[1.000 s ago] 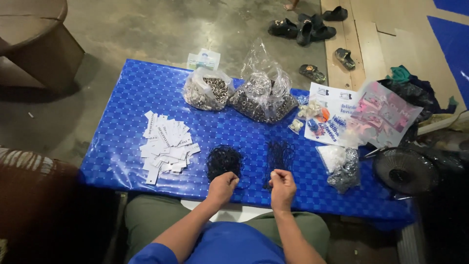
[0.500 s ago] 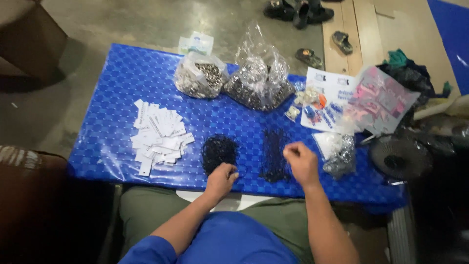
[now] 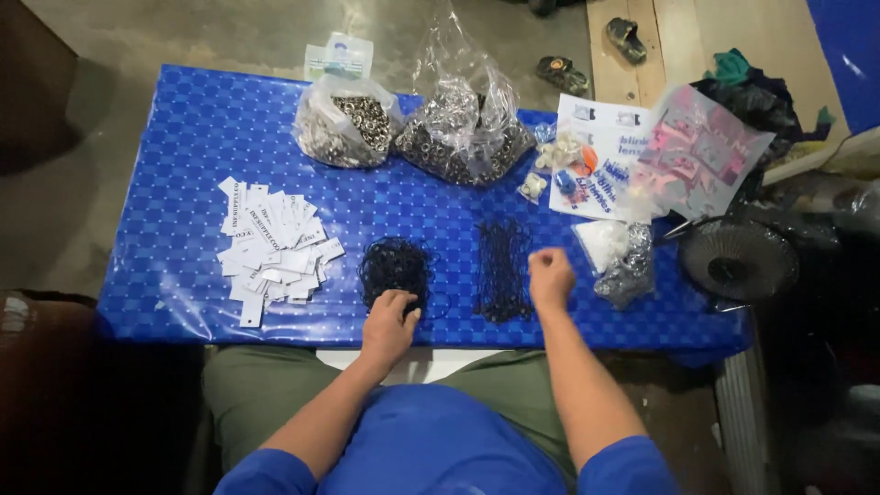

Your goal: The person repeatedly picks up individual black cords from a pile on a blue table, separates them, and places them into a second pile. The task is performed by hand without tools, and the cords remain on the table throughout the clip.

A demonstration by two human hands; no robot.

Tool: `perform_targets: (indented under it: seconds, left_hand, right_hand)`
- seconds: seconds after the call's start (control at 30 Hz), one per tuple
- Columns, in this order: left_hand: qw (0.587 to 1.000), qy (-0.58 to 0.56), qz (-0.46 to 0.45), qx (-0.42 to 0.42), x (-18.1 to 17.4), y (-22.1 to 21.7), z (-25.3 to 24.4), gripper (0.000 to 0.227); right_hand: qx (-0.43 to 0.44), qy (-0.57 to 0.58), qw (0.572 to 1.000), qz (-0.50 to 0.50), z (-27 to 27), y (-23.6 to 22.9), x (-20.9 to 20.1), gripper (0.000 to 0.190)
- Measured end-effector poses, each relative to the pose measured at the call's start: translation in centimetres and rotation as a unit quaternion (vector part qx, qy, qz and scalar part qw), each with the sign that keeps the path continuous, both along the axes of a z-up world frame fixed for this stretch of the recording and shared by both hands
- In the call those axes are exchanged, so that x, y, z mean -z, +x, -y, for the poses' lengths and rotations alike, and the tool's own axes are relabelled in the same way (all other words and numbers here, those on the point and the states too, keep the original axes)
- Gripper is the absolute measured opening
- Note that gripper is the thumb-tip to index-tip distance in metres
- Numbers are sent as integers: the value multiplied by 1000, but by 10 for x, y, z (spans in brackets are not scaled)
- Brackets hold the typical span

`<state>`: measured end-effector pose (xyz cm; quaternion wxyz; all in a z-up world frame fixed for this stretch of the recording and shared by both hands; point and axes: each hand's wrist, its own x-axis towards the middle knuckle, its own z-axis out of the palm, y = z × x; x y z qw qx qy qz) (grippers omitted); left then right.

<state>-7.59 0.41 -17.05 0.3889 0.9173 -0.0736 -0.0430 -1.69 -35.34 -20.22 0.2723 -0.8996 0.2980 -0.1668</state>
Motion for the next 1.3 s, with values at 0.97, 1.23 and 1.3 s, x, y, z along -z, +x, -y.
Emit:
perform_targets:
  seconds: [0.97,1.23,1.3]
  left_hand:
    - [976,215,27,-14,39,26,-19,31]
    - [985,162,-56,25,-1,15,-21,58]
    - [983,182,-3,28,11,14,-20,81]
  right_hand:
    - [-262,-2,964,-54,-147,-83,-5,21]
    - [-376,-66,902,-200,-194,-83,0,42]
    - [-377,-39,903,-202,-192,-80,0,48]
